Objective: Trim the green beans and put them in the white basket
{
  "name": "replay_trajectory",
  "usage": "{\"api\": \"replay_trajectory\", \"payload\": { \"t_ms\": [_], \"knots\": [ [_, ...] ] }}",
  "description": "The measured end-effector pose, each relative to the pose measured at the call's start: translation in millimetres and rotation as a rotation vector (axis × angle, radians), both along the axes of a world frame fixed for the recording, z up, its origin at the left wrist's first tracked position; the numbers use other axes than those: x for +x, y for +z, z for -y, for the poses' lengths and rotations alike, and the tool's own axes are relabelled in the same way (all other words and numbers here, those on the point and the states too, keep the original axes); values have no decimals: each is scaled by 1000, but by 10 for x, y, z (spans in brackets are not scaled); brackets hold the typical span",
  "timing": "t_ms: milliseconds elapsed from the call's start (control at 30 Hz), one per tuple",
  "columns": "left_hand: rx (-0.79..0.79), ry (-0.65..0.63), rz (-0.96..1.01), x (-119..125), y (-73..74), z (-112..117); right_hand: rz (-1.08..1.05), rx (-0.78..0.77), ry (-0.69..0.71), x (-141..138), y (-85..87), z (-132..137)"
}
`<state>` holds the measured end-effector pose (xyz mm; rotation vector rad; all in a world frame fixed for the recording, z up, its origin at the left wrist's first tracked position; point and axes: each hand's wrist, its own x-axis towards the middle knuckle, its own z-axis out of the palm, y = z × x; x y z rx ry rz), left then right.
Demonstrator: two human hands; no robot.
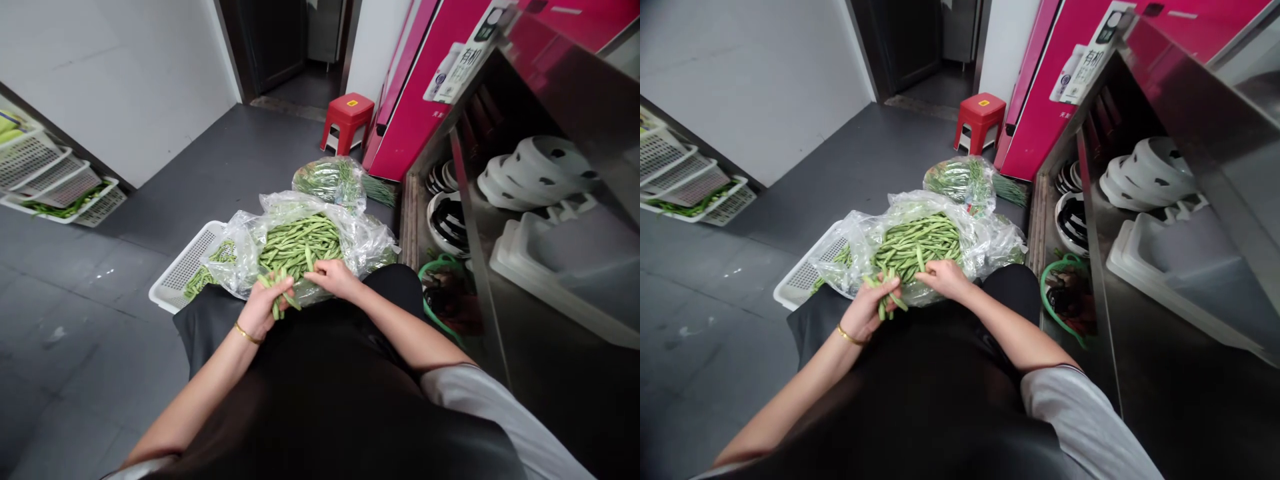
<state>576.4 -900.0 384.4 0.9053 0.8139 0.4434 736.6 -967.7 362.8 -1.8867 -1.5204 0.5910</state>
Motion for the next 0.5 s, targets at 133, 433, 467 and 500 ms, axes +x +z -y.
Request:
{"api": "replay_trajectory", "payload": {
  "t_ms": [133, 433, 467, 500],
  "knots": [
    [206, 53, -45, 28, -60, -67, -158, -148, 188, -239, 137, 121],
    [544, -300, -170, -73, 67, -37, 4, -1, 293, 6, 362, 115],
    [537, -311, -160, -78, 77, -28, -108, 1, 351, 5, 350, 120],
    [518, -314, -145, -81, 80, -20, -252, -13, 366, -8, 331, 127]
  ]
}}
